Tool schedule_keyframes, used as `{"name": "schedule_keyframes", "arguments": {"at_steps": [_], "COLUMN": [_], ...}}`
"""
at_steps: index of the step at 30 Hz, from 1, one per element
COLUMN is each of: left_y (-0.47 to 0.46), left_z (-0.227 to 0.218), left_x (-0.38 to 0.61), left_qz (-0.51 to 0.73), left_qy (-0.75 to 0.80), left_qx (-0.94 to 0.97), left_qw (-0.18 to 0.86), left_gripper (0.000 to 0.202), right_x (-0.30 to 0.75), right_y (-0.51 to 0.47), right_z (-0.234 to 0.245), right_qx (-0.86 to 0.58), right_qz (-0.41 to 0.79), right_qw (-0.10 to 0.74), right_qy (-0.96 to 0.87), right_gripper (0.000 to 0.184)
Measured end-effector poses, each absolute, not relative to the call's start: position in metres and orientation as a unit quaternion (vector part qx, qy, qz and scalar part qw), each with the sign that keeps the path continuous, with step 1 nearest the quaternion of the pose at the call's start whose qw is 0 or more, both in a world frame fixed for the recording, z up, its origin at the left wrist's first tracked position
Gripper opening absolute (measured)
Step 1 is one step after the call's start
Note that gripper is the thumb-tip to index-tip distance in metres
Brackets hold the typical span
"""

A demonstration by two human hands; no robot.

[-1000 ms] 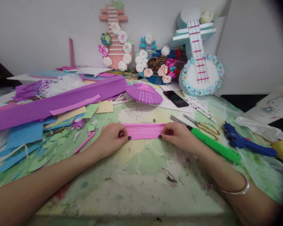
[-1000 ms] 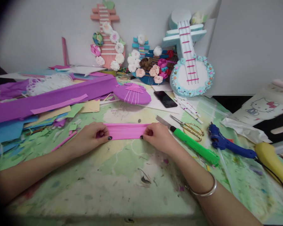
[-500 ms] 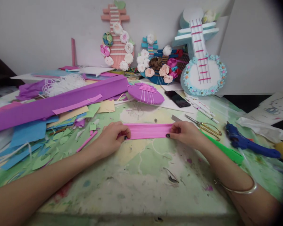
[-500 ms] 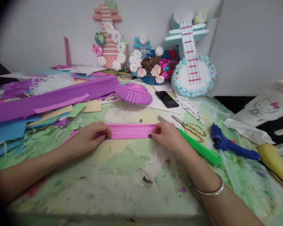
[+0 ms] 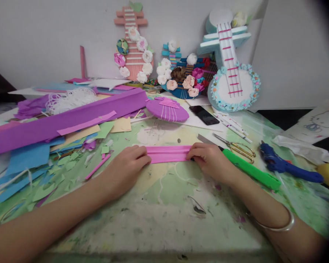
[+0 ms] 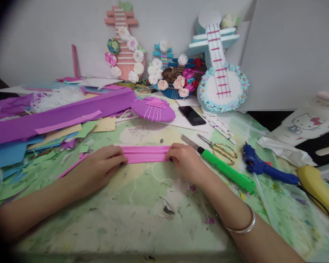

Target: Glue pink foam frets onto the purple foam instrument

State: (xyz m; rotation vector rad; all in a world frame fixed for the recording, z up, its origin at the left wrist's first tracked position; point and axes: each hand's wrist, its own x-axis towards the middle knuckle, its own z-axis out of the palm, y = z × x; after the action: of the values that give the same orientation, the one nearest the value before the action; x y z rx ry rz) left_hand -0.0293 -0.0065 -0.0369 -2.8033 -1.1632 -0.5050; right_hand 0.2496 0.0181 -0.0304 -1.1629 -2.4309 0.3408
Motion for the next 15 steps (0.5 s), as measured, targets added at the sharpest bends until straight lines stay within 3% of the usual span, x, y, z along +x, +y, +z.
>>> {"name": "schedule_keyframes", "arguments": {"at_steps": [9, 15], "left_y": [-0.0133, -0.0173], "left_z": [-0.0375, -0.0309], "left_x": [-0.0324, -0.0336], "left_qz": [-0.125, -0.056], "left_qy": [-0.349, -0.345], "left_qx": [-0.923, -0.930], "left_qw": [0.106, 0.112], "left_gripper": [0.023, 0.021], "right_x": [0.2547, 0.2529], "right_y": [0.0110, 0.0125], "right_z": [-0.0272, -0.0292], "right_qx": [-0.359, -0.352], "right_qz": [0.049, -0.006], "right_qw": [0.174, 0.153], "right_qy": [-0.916, -0.923], "right_gripper": [0.018, 0.020]}}
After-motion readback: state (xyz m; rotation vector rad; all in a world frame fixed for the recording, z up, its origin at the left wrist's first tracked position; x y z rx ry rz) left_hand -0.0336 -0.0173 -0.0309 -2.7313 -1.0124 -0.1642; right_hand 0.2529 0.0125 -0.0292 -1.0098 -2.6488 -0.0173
